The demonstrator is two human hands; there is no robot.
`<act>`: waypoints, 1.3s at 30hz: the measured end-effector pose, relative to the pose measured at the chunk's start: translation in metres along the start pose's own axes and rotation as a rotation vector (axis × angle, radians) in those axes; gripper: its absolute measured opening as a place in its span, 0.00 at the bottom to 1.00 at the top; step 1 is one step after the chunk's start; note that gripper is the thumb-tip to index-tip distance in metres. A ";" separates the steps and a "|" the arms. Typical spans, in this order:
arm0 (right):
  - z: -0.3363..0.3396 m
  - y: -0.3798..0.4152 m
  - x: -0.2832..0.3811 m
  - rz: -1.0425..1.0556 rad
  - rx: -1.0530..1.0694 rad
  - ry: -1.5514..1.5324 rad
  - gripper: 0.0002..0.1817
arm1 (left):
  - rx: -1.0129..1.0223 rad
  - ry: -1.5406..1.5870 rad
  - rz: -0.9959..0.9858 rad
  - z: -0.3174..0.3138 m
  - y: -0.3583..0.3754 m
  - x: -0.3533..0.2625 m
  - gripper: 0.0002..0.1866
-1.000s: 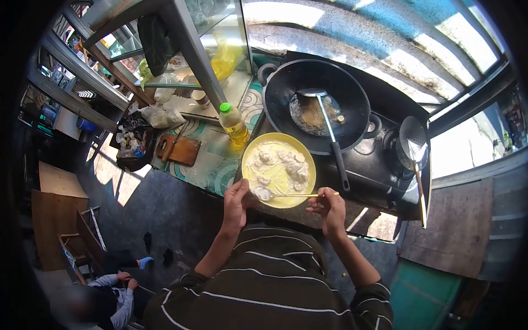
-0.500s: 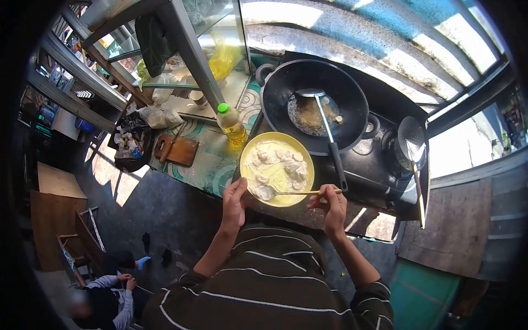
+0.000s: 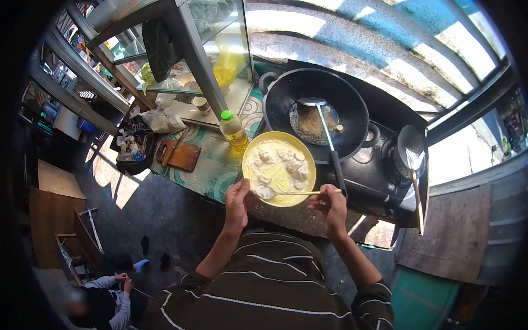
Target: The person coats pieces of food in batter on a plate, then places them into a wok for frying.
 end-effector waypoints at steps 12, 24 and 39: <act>-0.008 -0.012 0.010 0.099 -0.025 -0.003 0.11 | -0.030 0.013 -0.049 0.011 -0.008 0.001 0.15; -0.033 -0.099 0.114 0.799 -0.055 0.464 0.10 | -0.177 0.080 0.048 0.042 0.003 -0.003 0.15; -0.105 -0.124 0.083 1.258 0.299 1.389 0.06 | -0.213 0.059 0.000 0.065 0.010 0.000 0.15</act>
Point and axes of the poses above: each hand's wrist, its own y-axis away from the middle knuckle, its own z-axis out of the back of the hand, x = y × z, the point moved 9 cm from there along -y, towards the middle knuckle, and after that the axes turned 7 degrees about z, right-handed, at the moved point
